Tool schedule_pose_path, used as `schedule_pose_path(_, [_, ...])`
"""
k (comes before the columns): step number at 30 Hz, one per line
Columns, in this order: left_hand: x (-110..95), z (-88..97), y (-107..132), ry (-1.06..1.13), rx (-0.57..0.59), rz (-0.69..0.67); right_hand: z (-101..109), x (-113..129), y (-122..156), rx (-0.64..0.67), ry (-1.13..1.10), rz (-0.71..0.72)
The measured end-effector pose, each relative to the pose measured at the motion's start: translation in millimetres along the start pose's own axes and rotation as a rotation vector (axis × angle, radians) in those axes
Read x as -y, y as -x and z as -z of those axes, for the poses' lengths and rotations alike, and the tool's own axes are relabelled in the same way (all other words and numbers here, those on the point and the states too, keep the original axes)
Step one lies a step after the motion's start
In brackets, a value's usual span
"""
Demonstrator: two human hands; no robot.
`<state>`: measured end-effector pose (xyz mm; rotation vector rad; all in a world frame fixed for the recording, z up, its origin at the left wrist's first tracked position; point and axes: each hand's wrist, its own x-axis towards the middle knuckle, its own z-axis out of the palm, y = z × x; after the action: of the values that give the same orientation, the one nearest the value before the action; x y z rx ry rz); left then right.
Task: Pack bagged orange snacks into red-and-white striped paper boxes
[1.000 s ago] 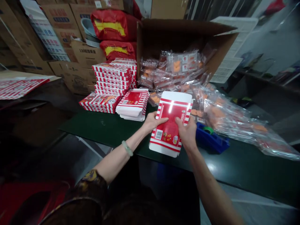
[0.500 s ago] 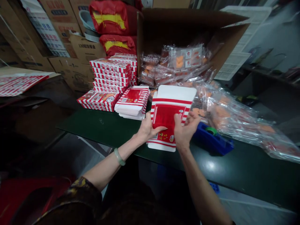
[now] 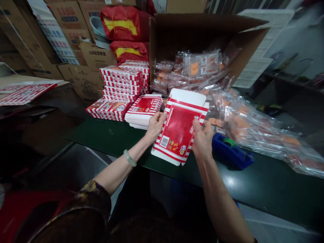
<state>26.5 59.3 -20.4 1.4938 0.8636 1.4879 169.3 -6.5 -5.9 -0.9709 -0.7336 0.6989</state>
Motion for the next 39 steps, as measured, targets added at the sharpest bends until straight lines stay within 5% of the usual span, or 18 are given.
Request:
schedule_pose_path(5, [22.1, -1.7, 12.6, -0.071, -0.022, -0.008, 14.8, -28.8, 10.2, -0.036, 0.13, -0.053])
schedule_pose_path(18, [26.7, 17.5, 42.4, -0.317, -0.185, -0.323, 18.4, -25.7, 4.5, 0.159, 0.415, 0.629])
schedule_pose_path(25, [37.0, 33.3, 64.0, -0.435, -0.238, -0.465, 15.4, -29.8, 29.0, 0.157, 0.42, 0.783])
schedule_pose_path(29, [30.5, 44.2, 65.5, -0.464, -0.179, -0.502, 11.6, -32.1, 30.9, 0.139, 0.442, 0.876])
schedule_pose_path(39, [4.2, 61.4, 62.7, -0.331, 0.068, -0.479, 24.5, -45.4, 37.6, 0.164, 0.491, 0.797])
